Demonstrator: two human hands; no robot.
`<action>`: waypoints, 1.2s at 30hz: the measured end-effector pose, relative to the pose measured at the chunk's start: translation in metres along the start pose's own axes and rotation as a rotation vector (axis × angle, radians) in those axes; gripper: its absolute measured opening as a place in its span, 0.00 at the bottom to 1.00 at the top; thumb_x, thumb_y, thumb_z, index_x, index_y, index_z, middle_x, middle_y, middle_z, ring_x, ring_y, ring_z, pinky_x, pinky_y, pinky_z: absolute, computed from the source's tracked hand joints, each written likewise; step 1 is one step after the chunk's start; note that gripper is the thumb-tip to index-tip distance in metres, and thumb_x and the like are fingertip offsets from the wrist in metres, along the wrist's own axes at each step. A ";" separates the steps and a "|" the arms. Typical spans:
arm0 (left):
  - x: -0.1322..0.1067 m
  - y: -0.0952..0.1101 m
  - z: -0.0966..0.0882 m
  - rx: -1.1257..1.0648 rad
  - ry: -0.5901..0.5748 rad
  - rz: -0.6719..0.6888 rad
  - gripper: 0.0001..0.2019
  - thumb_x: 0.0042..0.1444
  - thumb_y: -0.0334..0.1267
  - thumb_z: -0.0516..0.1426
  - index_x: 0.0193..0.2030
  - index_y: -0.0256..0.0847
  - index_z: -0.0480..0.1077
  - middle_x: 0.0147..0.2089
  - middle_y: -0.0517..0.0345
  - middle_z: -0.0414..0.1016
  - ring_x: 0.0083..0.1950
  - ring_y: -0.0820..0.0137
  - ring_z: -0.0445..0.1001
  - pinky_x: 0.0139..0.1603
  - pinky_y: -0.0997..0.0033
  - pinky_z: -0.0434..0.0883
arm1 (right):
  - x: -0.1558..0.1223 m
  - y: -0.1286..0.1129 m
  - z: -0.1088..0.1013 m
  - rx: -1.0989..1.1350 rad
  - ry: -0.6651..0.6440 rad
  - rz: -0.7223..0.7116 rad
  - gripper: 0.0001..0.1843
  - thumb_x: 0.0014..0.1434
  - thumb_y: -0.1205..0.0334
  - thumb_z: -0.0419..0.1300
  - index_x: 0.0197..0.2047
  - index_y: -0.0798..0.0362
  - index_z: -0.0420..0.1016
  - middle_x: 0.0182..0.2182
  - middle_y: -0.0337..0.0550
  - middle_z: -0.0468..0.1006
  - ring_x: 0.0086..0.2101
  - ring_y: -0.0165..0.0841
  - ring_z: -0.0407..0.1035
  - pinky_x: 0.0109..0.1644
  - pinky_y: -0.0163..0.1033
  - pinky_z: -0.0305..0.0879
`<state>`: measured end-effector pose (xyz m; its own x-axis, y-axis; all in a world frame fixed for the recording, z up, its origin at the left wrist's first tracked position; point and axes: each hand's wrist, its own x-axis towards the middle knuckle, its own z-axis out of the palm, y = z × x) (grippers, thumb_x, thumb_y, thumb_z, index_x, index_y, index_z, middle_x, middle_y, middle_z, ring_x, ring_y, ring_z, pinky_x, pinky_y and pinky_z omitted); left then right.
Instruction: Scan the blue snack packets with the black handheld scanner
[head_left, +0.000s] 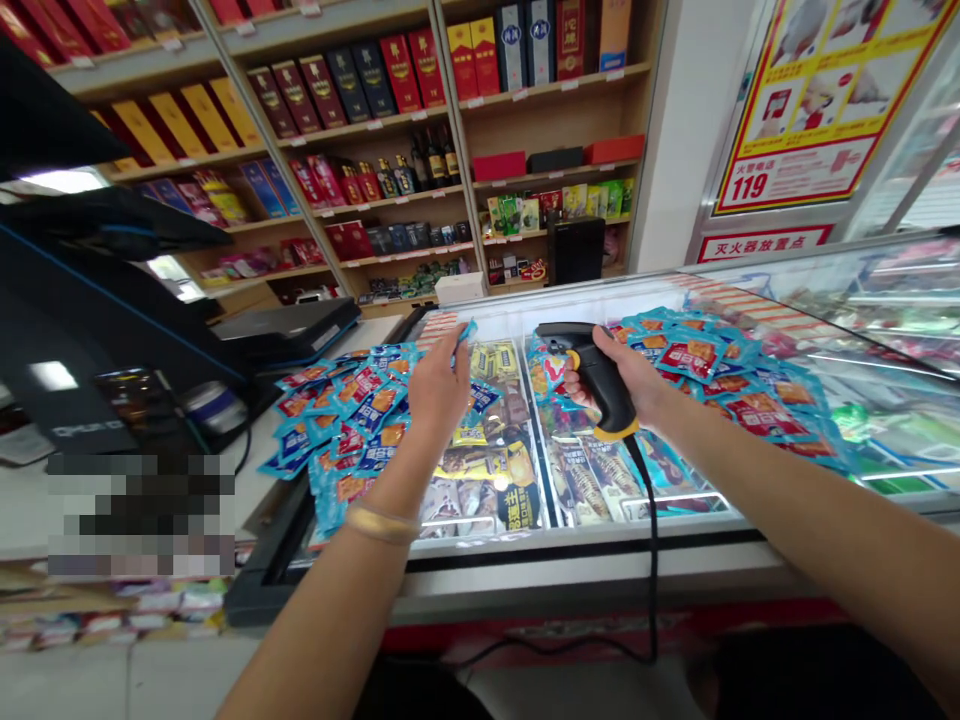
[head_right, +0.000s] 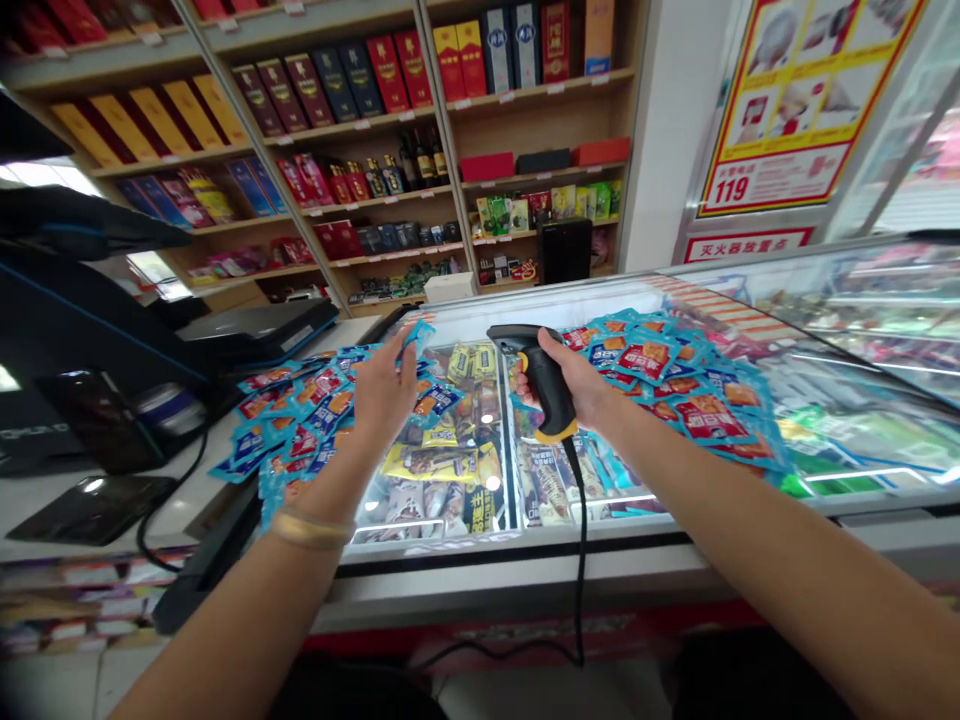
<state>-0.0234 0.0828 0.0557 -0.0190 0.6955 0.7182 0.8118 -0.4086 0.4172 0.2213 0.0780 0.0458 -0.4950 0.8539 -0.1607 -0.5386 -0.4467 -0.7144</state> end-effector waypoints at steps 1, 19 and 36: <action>0.003 -0.010 -0.013 0.068 -0.006 -0.005 0.22 0.64 0.44 0.44 0.59 0.42 0.69 0.56 0.51 0.74 0.56 0.61 0.72 0.58 0.65 0.65 | 0.006 0.003 0.009 0.010 -0.014 0.016 0.27 0.65 0.40 0.44 0.33 0.55 0.68 0.22 0.46 0.70 0.22 0.31 0.66 0.26 0.34 0.69; -0.016 -0.099 -0.065 0.586 -0.277 -0.273 0.31 0.62 0.53 0.44 0.69 0.42 0.54 0.71 0.41 0.51 0.72 0.43 0.45 0.66 0.35 0.47 | 0.057 0.061 0.075 0.123 -0.054 0.174 0.27 0.66 0.42 0.44 0.31 0.57 0.67 0.21 0.45 0.70 0.21 0.29 0.67 0.26 0.31 0.69; -0.036 0.063 0.074 -0.028 -0.586 0.089 0.30 0.57 0.52 0.54 0.63 0.38 0.61 0.64 0.39 0.64 0.65 0.52 0.63 0.62 0.52 0.63 | -0.016 -0.022 -0.040 0.095 0.035 -0.114 0.27 0.62 0.37 0.46 0.33 0.54 0.68 0.22 0.43 0.69 0.23 0.31 0.65 0.26 0.35 0.69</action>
<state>0.0718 0.0760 0.0154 0.3804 0.8649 0.3276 0.7797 -0.4904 0.3893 0.2684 0.0848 0.0365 -0.4037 0.9086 -0.1071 -0.6529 -0.3682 -0.6619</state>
